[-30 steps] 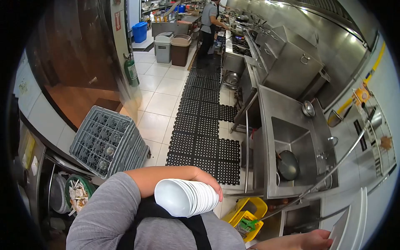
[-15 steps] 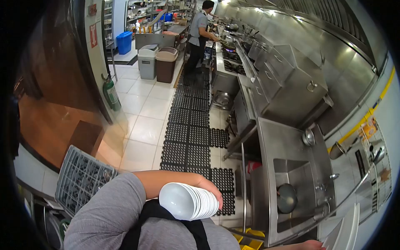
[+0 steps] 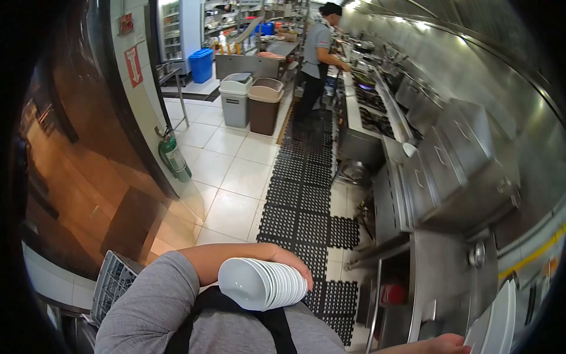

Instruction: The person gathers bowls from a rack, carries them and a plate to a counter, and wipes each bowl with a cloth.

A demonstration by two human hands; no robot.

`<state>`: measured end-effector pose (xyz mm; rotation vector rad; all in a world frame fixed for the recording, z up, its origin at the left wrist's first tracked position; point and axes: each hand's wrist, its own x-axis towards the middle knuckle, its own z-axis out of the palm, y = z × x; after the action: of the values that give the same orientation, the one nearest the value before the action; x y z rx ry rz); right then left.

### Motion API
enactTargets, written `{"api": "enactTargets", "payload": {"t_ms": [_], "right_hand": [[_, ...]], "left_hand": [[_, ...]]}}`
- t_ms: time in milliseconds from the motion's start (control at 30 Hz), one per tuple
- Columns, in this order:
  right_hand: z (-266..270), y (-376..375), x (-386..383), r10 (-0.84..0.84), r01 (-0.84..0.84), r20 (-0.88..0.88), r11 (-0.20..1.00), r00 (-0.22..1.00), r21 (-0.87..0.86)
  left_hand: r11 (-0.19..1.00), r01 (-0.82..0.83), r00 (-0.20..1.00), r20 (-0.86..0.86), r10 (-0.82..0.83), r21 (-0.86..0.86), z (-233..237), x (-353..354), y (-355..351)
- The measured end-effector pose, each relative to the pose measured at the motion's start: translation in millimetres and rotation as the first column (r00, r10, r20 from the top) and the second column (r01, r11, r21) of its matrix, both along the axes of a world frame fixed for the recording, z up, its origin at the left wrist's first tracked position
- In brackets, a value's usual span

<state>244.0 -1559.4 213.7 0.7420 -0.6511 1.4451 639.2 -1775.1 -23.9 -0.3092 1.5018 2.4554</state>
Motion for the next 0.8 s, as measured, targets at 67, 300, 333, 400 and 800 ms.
{"api": "enactTargets", "payload": {"t_ms": [67, 300, 333, 400, 800], "right_hand": [[-11.0, -64.9, 1.4, -0.948, 0.930, 0.077, 0.318, 0.309, 0.183], [48.9, -352.0, 118.1, -0.932, 0.897, 0.244, 0.333, 0.267, 0.292], [58.6, -387.3, 137.2, -0.508, 0.502, 0.209, 0.861, 0.836, 0.082], [73.9, -458.2, 182.7, 0.768, -0.777, -0.130, 0.628, 0.628, -0.043], [52.9, -715.3, 445.4, 0.751, -0.773, -0.190, 0.595, 0.632, -0.218]], "left_hand": [[0.997, -0.069, 0.998, -0.009, 0.069, -0.019, 11.2, 28.8, -53.5], [0.949, -0.316, 0.935, 0.166, 0.312, -0.006, 77.4, 117.5, -226.9], [0.939, -0.343, 0.929, 0.156, 0.336, 0.021, 70.8, 127.0, -246.2], [0.944, -0.331, 0.936, 0.133, 0.327, 0.007, 53.2, 145.5, -288.4], [0.975, -0.217, 0.970, -0.107, 0.220, 0.035, -21.6, 361.6, -555.7]]}}
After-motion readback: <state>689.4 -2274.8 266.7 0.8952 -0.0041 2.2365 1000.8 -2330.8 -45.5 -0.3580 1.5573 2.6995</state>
